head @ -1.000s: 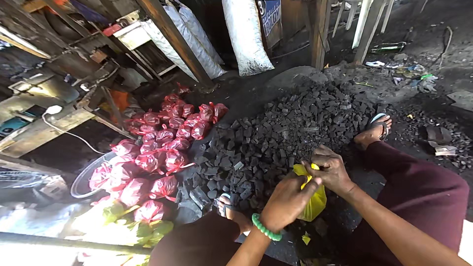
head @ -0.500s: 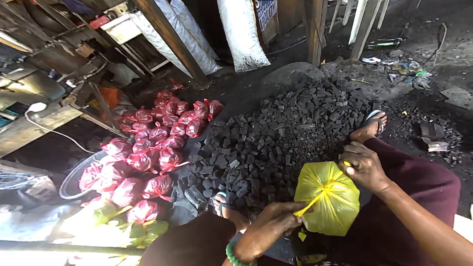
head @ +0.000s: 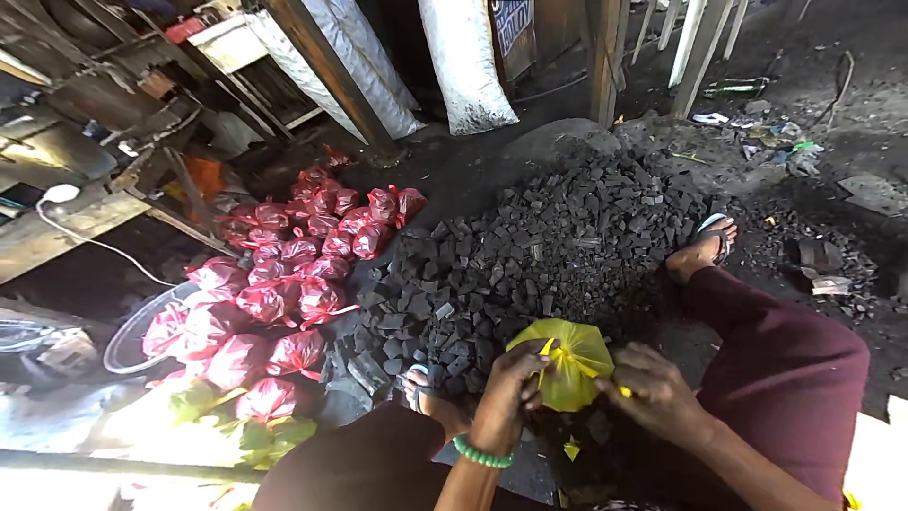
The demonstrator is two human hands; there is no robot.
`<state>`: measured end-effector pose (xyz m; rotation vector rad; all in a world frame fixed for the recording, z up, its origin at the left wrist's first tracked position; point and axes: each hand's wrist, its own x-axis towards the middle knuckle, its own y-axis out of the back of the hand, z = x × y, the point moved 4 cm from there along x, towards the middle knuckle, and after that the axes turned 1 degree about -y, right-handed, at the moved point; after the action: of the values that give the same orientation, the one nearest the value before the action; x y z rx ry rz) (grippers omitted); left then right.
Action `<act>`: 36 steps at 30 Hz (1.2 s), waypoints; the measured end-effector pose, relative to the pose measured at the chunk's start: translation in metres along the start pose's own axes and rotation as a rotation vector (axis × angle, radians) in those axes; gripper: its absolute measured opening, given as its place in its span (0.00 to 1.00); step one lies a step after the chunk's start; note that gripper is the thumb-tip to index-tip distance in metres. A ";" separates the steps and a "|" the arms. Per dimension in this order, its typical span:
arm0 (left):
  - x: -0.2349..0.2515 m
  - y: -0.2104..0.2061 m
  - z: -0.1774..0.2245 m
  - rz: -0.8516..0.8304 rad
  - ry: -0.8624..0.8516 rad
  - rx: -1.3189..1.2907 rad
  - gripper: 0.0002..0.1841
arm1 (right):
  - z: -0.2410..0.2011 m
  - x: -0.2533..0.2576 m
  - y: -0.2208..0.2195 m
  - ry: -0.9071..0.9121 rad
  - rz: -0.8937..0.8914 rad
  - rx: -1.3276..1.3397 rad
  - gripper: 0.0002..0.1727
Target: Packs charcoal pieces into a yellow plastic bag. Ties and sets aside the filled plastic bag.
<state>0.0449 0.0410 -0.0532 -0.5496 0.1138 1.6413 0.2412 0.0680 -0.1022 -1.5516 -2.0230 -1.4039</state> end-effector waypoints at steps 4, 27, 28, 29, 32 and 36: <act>0.004 -0.018 0.002 -0.094 -0.119 0.406 0.14 | -0.029 0.022 -0.008 0.107 -0.018 0.070 0.21; 0.007 -0.020 0.004 -0.026 -0.471 0.930 0.11 | 0.003 0.023 -0.005 -0.112 -0.131 0.188 0.11; 0.007 -0.022 0.004 -0.065 -0.443 0.948 0.12 | 0.006 0.022 -0.005 -0.123 -0.144 0.195 0.11; 0.007 -0.024 0.005 -0.108 -0.384 0.937 0.13 | 0.008 0.020 -0.006 -0.135 -0.154 0.199 0.10; 0.009 -0.025 -0.002 -0.194 -0.110 0.644 0.09 | 0.010 0.012 -0.008 -0.182 -0.141 0.257 0.09; 0.005 -0.025 -0.025 -0.128 0.197 -0.096 0.10 | 0.011 0.010 -0.001 -0.280 -0.126 0.456 0.13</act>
<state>0.0760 0.0401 -0.0710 -0.7764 0.1424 1.4719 0.2400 0.0829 -0.1016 -1.4950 -2.4208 -0.7064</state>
